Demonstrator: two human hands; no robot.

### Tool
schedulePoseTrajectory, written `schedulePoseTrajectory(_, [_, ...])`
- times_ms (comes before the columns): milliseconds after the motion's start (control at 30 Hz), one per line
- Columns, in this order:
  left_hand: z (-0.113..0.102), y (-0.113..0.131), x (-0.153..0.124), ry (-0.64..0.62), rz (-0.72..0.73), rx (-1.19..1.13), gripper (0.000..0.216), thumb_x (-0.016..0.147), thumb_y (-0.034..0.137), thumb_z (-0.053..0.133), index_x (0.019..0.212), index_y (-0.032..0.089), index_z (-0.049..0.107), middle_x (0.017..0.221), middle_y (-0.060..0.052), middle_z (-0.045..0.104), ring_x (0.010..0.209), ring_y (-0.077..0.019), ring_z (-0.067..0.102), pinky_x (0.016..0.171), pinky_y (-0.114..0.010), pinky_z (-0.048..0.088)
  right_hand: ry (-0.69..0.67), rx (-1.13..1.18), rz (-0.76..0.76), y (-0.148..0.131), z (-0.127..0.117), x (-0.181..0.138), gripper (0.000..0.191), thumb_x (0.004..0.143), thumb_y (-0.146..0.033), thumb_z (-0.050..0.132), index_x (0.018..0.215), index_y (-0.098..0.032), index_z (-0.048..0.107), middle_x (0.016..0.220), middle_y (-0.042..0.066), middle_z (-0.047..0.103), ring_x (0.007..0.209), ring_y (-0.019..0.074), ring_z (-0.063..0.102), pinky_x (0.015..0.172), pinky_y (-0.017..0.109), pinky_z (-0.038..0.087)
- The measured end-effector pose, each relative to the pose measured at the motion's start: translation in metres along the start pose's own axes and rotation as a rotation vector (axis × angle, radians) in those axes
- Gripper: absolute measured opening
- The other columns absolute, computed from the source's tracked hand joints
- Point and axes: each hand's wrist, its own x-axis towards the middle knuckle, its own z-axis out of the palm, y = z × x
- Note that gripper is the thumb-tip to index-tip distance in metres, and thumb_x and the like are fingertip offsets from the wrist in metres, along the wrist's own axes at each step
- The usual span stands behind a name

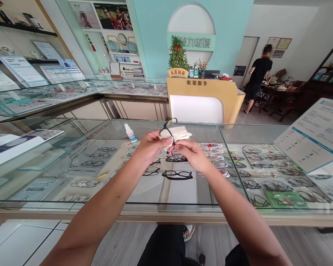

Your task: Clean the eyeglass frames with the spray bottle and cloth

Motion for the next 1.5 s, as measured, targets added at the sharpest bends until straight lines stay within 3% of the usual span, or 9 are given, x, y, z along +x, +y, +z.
schedulePoseTrajectory(267, [-0.004, 0.002, 0.003, 0.156, -0.042, -0.009, 0.049, 0.058, 0.05, 0.109, 0.072, 0.016, 0.076, 0.063, -0.002, 0.069, 0.052, -0.0139, 0.06, 0.05, -0.03, 0.052, -0.021, -0.023, 0.011, 0.004, -0.001, -0.001, 0.043, 0.107, -0.062, 0.065, 0.091, -0.024, 0.078, 0.095, 0.004, 0.081, 0.096, 0.0239, 0.071, 0.096, 0.04, 0.052])
schedulePoseTrajectory(467, [-0.007, 0.005, 0.004, 0.239, -0.024, -0.008, 0.056, 0.054, 0.051, 0.111, 0.061, 0.016, 0.068, 0.059, 0.001, 0.058, 0.055, -0.0098, 0.05, 0.05, -0.027, 0.039, -0.04, 0.012, 0.041, 0.005, -0.002, -0.002, 0.044, 0.106, -0.063, 0.067, 0.087, -0.024, 0.072, 0.097, 0.004, 0.082, 0.092, 0.023, 0.07, 0.093, 0.039, 0.054])
schedulePoseTrajectory(800, [-0.008, 0.01, 0.003, 0.166, -0.017, 0.002, 0.056, 0.068, 0.061, 0.103, 0.066, 0.017, 0.07, 0.063, 0.001, 0.056, 0.06, -0.0102, 0.049, 0.053, -0.026, 0.042, -0.051, 0.007, 0.051, 0.005, -0.001, -0.002, 0.041, 0.108, -0.059, 0.064, 0.088, -0.025, 0.073, 0.096, 0.003, 0.079, 0.093, 0.0231, 0.067, 0.094, 0.039, 0.052])
schedulePoseTrajectory(1100, [0.005, 0.001, 0.004, -0.003, -0.05, -0.238, 0.044, 0.076, 0.049, 0.101, 0.092, 0.02, 0.071, 0.078, 0.0, 0.062, 0.061, -0.0129, 0.057, 0.053, -0.029, 0.049, 0.03, 0.113, 0.002, 0.007, 0.003, 0.001, 0.043, 0.107, -0.062, 0.064, 0.092, -0.024, 0.077, 0.092, 0.004, 0.077, 0.098, 0.0241, 0.069, 0.103, 0.039, 0.051])
schedulePoseTrajectory(1267, [0.014, 0.004, 0.0, -0.009, -0.04, -0.242, 0.042, 0.075, 0.037, 0.101, 0.09, 0.02, 0.066, 0.079, 0.002, 0.056, 0.064, -0.0095, 0.053, 0.056, -0.026, 0.043, 0.068, 0.117, 0.033, 0.012, 0.001, 0.0, 0.044, 0.106, -0.065, 0.064, 0.095, -0.024, 0.077, 0.094, 0.004, 0.075, 0.095, 0.0238, 0.065, 0.095, 0.038, 0.051])
schedulePoseTrajectory(1367, [0.013, 0.002, -0.001, -0.026, -0.014, -0.19, 0.041, 0.077, 0.039, 0.101, 0.092, 0.02, 0.067, 0.076, 0.003, 0.056, 0.064, -0.0099, 0.051, 0.057, -0.026, 0.042, 0.092, 0.134, 0.037, 0.017, 0.001, 0.0, 0.043, 0.104, -0.065, 0.068, 0.093, -0.024, 0.077, 0.092, 0.003, 0.074, 0.094, 0.0234, 0.064, 0.095, 0.037, 0.052])
schedulePoseTrajectory(1500, [0.006, -0.007, 0.001, -0.056, 0.017, -0.091, 0.044, 0.08, 0.044, 0.099, 0.08, 0.02, 0.062, 0.065, 0.003, 0.056, 0.06, -0.011, 0.052, 0.057, -0.028, 0.044, 0.073, 0.185, 0.04, 0.018, 0.002, 0.001, 0.04, 0.103, -0.062, 0.072, 0.091, -0.025, 0.079, 0.092, 0.003, 0.075, 0.095, 0.0237, 0.065, 0.095, 0.037, 0.051])
